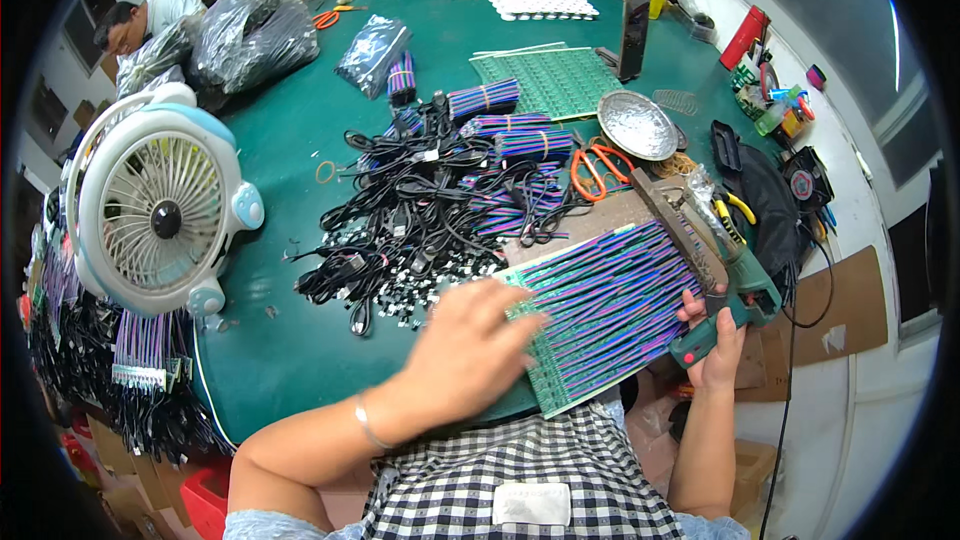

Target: The person solders ribbon cables onto circuit boards using a soldering iron, attaches small electronic components by hand, and heats the connections with the soldering iron.

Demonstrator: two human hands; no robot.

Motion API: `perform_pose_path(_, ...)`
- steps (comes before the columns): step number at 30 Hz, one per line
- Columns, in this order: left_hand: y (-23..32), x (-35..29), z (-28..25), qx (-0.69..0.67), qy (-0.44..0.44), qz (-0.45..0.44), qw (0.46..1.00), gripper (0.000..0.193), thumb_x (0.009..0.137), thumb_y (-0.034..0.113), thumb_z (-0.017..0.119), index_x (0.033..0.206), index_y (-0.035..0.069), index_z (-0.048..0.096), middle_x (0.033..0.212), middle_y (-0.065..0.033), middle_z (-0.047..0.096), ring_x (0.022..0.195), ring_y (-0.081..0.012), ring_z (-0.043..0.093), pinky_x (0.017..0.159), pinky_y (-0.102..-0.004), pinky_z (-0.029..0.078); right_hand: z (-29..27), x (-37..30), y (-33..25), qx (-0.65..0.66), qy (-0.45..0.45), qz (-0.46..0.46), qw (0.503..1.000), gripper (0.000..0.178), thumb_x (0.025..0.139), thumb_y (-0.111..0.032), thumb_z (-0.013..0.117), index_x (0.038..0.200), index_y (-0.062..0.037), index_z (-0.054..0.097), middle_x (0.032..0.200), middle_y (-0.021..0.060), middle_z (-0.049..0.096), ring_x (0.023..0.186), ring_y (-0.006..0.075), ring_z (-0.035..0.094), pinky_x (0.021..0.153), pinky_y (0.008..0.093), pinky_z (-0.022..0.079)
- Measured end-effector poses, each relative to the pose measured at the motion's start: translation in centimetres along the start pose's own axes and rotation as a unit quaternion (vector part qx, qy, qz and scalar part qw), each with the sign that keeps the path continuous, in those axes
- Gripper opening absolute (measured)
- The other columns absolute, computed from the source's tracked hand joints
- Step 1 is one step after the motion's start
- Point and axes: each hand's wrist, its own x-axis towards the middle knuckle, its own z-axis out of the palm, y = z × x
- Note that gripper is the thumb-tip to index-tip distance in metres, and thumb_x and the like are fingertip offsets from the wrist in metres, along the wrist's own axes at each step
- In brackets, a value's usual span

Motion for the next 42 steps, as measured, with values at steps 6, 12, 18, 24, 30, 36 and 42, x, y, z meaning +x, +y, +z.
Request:
perform_pose_path(6,-3.5,0.8,-1.8,0.110,-0.062,-0.030,0.992,0.031,0.070,0.015,0.070,0.100,0.016,0.060,0.094,0.0017,0.059,0.094,-0.0180,0.054,0.083,-0.0386,0.031,-0.1,0.0,0.0,0.034,0.002,0.038,0.999,0.046,0.086,-0.030,0.063,0.118,-0.0035,0.043,0.081,0.0133,0.062,0.078,0.0245,0.060,0.102,0.0451,0.037)
perform_pose_path(12,-4.7,1.0,-6.5,0.220,-0.024,-0.031,0.975,0.029,0.064,0.003,0.067,0.091,0.014,0.062,0.090,-0.0015,0.058,0.087,-0.0223,0.054,0.082,-0.0380,0.036,-0.7,-0.3,0.1,0.055,-0.007,0.045,0.997,0.050,0.082,-0.028,0.068,0.118,-0.0018,0.043,0.086,0.0167,0.064,0.093,0.0284,0.062,0.085,0.0424,0.051)
perform_pose_path(18,-3.3,-3.1,-7.4,0.141,-0.018,-0.104,0.984,0.037,0.063,0.000,0.069,0.097,0.010,0.062,0.090,-0.0064,0.054,0.084,-0.0274,0.052,0.075,-0.0385,0.039,-1.0,-0.3,0.0,0.036,0.006,0.039,0.999,0.050,0.083,-0.025,0.064,0.121,-0.0006,0.041,0.083,0.0158,0.063,0.094,0.0296,0.061,0.090,0.0441,0.047)
perform_pose_path(24,-2.7,-7.4,-6.2,0.132,-0.049,-0.196,0.970,0.035,0.064,0.002,0.070,0.098,0.012,0.064,0.096,-0.0055,0.053,0.093,-0.0257,0.050,0.083,-0.0391,0.035,-0.6,-3.6,-2.6,-0.058,0.015,-0.050,0.997,0.054,0.085,-0.026,0.058,0.126,0.0025,0.036,0.083,0.0156,0.062,0.094,0.0315,0.060,0.078,0.0400,0.052)
perform_pose_path(30,-1.3,-4.1,-4.4,0.123,-0.027,-0.181,0.975,0.025,0.069,0.015,0.072,0.092,0.013,0.063,0.093,-0.0035,0.056,0.094,-0.0242,0.050,0.084,-0.0386,0.034,4.6,-6.9,-2.2,0.001,-0.008,0.021,1.000,0.051,0.082,-0.030,0.063,0.118,-0.0010,0.041,0.079,0.0190,0.063,0.065,0.0234,0.064,0.063,0.0320,0.054)
perform_pose_path(36,-1.9,-4.4,-2.3,0.144,-0.011,-0.169,0.975,0.016,0.070,0.016,0.070,0.081,0.013,0.060,0.082,-0.0034,0.053,0.084,-0.0245,0.049,0.075,-0.0376,0.034,6.1,-9.2,-1.3,0.043,-0.053,0.111,0.992,0.048,0.084,-0.031,0.060,0.119,-0.0055,0.038,0.080,0.0150,0.060,0.062,0.0206,0.058,0.068,0.0403,0.050)
perform_pose_path(42,-1.9,-5.6,-2.4,0.109,0.009,-0.179,0.978,0.017,0.070,0.015,0.070,0.083,0.011,0.060,0.080,-0.0048,0.053,0.082,-0.0254,0.050,0.074,-0.0388,0.035,6.4,-7.9,-2.0,0.106,-0.072,0.113,0.985,0.047,0.087,-0.031,0.055,0.121,-0.0053,0.035,0.082,0.0185,0.061,0.062,0.0241,0.060,0.062,0.0422,0.054)
